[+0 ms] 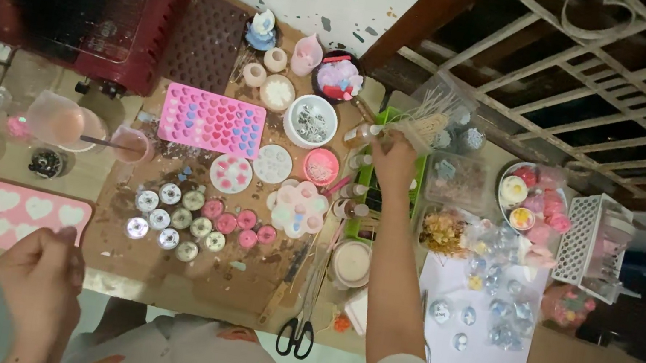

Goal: Preparing candle wicks in containers and pouring melted wax into silicone molds

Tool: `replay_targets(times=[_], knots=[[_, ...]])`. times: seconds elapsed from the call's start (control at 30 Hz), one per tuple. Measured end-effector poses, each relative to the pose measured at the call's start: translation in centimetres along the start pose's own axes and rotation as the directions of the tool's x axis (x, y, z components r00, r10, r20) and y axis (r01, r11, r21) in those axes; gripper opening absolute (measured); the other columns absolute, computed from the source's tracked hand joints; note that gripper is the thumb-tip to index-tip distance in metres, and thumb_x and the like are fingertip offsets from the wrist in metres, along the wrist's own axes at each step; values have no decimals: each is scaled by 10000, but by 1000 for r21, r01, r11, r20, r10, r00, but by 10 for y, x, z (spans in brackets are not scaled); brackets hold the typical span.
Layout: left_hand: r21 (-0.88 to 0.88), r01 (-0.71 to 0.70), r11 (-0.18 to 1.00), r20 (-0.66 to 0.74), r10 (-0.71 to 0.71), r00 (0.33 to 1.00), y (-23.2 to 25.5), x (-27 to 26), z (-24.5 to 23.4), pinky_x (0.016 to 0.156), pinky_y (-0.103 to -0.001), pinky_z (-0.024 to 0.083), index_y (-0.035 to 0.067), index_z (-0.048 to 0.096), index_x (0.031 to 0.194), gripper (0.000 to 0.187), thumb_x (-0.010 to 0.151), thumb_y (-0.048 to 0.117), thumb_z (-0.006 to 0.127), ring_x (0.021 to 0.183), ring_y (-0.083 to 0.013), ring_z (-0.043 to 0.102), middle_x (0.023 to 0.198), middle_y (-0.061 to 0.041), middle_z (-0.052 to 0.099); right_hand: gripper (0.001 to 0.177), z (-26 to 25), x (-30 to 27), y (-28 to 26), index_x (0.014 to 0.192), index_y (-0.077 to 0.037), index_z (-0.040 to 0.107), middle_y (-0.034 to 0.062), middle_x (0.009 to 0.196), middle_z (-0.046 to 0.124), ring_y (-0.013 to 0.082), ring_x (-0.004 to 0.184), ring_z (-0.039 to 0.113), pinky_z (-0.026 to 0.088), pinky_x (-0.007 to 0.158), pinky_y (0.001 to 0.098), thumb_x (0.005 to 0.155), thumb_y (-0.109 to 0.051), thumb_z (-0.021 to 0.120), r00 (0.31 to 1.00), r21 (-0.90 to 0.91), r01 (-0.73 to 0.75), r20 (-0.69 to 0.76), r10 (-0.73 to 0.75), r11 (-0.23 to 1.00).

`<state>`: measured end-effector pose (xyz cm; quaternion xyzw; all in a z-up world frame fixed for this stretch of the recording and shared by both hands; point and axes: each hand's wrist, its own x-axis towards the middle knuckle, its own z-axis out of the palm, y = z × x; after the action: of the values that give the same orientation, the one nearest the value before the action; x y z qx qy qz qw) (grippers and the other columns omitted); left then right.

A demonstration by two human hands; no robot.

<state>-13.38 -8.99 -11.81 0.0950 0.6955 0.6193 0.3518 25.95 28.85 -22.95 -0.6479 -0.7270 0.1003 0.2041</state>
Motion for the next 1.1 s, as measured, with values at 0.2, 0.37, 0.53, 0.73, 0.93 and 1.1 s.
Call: replay_targets(times=[0.2,0.37,0.53,0.73,0.93,1.1], knots=[[89,-80,993,22,78,997,-9,0,-4,640,-240,406,60,473,1044,204,952,-89,579,667,-130,468,938,-58,513,281,16,31,-6,932,-22,762,144,809,706,311,667,632,519,649,418,889,-300,756,998,-90,-8,63,13,996],[155,-119,981,101,104,989,-1,-9,9,723,-277,471,16,540,1188,246,962,-46,616,783,-170,544,974,-79,557,153,4,30,-8,939,-23,752,186,914,706,355,759,648,538,711,460,873,-137,673,995,1,67,74,-67,998],[441,-503,743,348,374,859,8,-19,61,851,-350,494,-6,666,1048,165,890,39,663,980,-241,603,1122,-122,662,146,-109,-1,-84,972,-1,724,138,942,696,307,788,618,498,723,400,874,-95,671,948,142,289,92,-304,947],[169,-757,631,682,480,552,96,-55,150,1033,-663,448,-90,569,1270,666,736,147,890,1228,-546,522,1262,-363,555,152,-206,-82,-179,1084,-58,785,114,784,700,190,666,628,555,589,315,962,-123,720,890,610,146,263,-372,779],[45,-891,452,592,706,388,75,-43,116,795,-417,551,39,670,1228,547,735,121,892,857,-346,679,918,-123,655,320,-205,-143,-233,1114,-51,766,86,854,767,62,559,541,504,507,212,878,-265,794,911,759,25,251,-328,651],[220,-541,812,812,156,563,73,-29,48,867,-379,590,153,553,1389,749,692,127,824,1100,-265,735,1307,-60,715,132,-188,-195,-296,721,-56,718,-29,595,651,70,519,509,425,494,204,762,-149,802,938,493,20,292,-188,870]])
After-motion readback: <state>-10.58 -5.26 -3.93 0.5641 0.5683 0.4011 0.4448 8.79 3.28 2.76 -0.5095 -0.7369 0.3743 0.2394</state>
